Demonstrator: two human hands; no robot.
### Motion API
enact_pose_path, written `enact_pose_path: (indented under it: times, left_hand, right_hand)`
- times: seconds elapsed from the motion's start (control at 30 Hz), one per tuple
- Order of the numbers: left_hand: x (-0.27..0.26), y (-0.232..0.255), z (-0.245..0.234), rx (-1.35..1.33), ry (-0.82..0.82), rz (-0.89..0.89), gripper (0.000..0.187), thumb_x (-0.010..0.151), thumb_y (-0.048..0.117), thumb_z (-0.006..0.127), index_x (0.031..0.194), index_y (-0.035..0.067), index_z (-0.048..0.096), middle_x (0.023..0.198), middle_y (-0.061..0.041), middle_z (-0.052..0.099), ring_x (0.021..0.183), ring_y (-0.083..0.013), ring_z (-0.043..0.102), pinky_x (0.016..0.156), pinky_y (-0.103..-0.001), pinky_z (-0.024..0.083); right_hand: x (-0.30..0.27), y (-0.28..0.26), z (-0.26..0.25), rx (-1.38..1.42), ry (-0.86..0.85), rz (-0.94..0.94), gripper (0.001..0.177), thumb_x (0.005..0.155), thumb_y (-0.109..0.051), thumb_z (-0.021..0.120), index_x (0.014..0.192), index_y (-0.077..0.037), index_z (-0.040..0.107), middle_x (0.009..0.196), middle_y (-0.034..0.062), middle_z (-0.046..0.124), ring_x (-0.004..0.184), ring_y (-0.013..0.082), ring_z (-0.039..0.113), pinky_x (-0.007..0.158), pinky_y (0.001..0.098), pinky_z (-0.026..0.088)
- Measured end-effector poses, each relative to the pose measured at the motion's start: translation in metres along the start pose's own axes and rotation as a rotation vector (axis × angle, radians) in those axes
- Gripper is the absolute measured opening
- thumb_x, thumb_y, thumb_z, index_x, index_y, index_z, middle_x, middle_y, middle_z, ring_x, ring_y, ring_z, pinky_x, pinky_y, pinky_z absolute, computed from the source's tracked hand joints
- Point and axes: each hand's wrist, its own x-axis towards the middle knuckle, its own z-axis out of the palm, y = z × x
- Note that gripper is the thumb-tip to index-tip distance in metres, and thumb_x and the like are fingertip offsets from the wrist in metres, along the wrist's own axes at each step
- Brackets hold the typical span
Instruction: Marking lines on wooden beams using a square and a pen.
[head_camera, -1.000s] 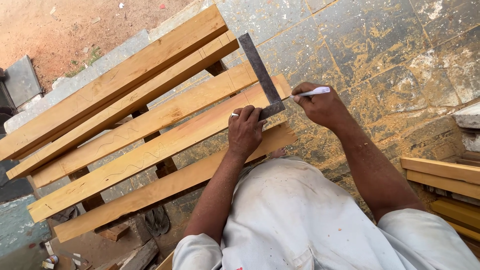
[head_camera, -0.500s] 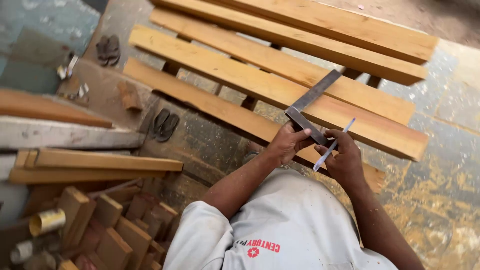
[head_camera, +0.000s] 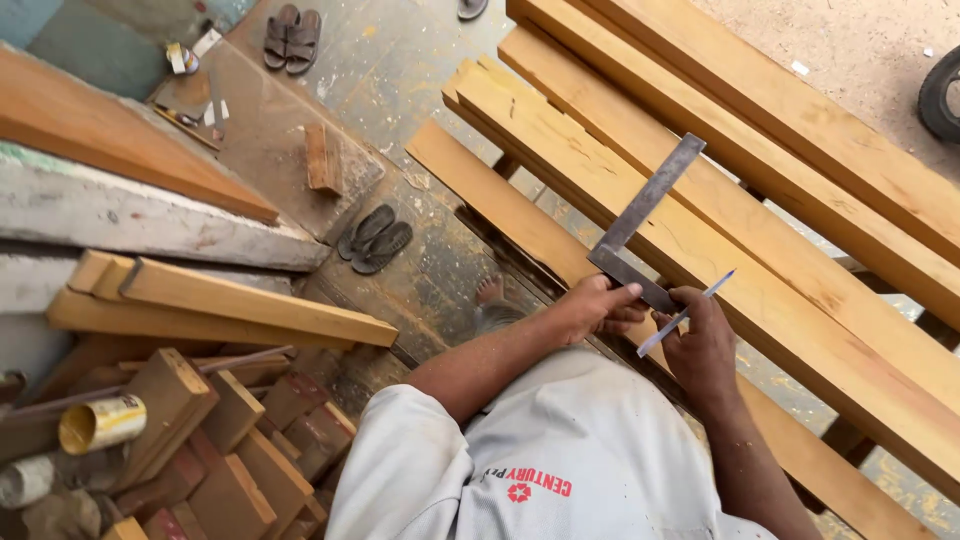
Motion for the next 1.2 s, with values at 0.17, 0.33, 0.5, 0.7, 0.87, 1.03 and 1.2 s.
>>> enact_pose_path:
  times: [0.17, 0.33, 0.5, 0.7, 0.87, 1.03, 1.2]
  left_hand:
    - [-0.047, 0.115, -0.024, 1.196, 0.07, 0.445, 0.018, 0.103, 0.024, 0.067, 0.107, 0.007, 0.069, 0.107, -0.01, 0.073, 0.102, -0.0287, 0.07, 0.087, -0.042, 0.056]
    - [-0.029, 0.161, -0.031, 1.662, -0.118, 1.216, 0.036, 0.081, 0.021, 0.066, 0.113, 0.005, 0.066, 0.115, -0.008, 0.06, 0.116, -0.0264, 0.058, 0.103, -0.045, 0.05]
    - [0.007, 0.161, -0.052, 1.936, -0.128, 1.184, 0.024, 0.098, 0.023, 0.059, 0.113, 0.005, 0.064, 0.116, -0.007, 0.057, 0.117, -0.0235, 0.057, 0.102, -0.039, 0.05]
    - [0.004, 0.192, -0.066, 1.798, -0.007, 1.303, 0.025, 0.094, 0.022, 0.059, 0.112, 0.006, 0.063, 0.113, -0.006, 0.056, 0.116, -0.0235, 0.057, 0.104, -0.039, 0.05]
    - [0.011, 0.197, -0.077, 1.761, -0.071, 1.253, 0.02, 0.093, 0.019, 0.06, 0.108, 0.006, 0.063, 0.114, -0.005, 0.057, 0.117, -0.0202, 0.058, 0.104, -0.036, 0.051]
    - [0.013, 0.192, -0.078, 1.702, -0.084, 1.225, 0.022, 0.09, 0.017, 0.061, 0.108, 0.005, 0.064, 0.114, -0.004, 0.057, 0.116, -0.0188, 0.059, 0.103, -0.034, 0.052]
    - [0.016, 0.183, -0.08, 1.522, -0.018, 1.265, 0.021, 0.089, 0.014, 0.061, 0.109, 0.007, 0.063, 0.117, -0.005, 0.058, 0.118, -0.022, 0.059, 0.097, -0.038, 0.052]
  right_hand:
    - [0.04, -0.027, 0.046, -0.109, 0.027, 0.046, 0.045, 0.083, -0.012, 0.086, 0.119, -0.01, 0.058, 0.102, 0.0108, 0.071, 0.095, 0.0325, 0.069, 0.083, 0.0467, 0.054]
    - [0.055, -0.047, 0.066, -0.153, 0.088, 0.014, 0.051, 0.077, -0.01, 0.087, 0.119, -0.008, 0.059, 0.111, 0.0142, 0.071, 0.104, 0.0368, 0.067, 0.087, 0.0484, 0.054]
    - [0.08, -0.046, 0.085, -0.195, 0.093, -0.025, 0.044, 0.083, -0.005, 0.086, 0.118, -0.008, 0.059, 0.116, 0.0105, 0.072, 0.108, 0.0338, 0.068, 0.089, 0.0458, 0.055]
    - [0.113, -0.052, 0.088, -0.279, 0.063, -0.114, 0.038, 0.085, -0.007, 0.089, 0.111, -0.009, 0.062, 0.114, 0.0081, 0.073, 0.1, 0.0314, 0.069, 0.083, 0.0437, 0.056]
    - [0.125, -0.048, 0.083, -0.149, 0.016, 0.013, 0.038, 0.087, -0.013, 0.088, 0.116, -0.006, 0.065, 0.109, 0.0122, 0.072, 0.095, 0.0297, 0.07, 0.079, 0.0408, 0.057]
    - [0.151, -0.046, 0.058, 0.195, 0.008, 0.361, 0.038, 0.108, -0.02, 0.065, 0.143, -0.005, 0.057, 0.109, 0.0081, 0.074, 0.086, 0.0149, 0.067, 0.077, 0.0308, 0.054]
    - [0.202, -0.061, 0.062, 0.342, -0.258, 0.239, 0.021, 0.11, -0.017, 0.064, 0.12, 0.002, 0.066, 0.102, 0.0094, 0.071, 0.093, 0.0163, 0.066, 0.079, 0.0312, 0.054]
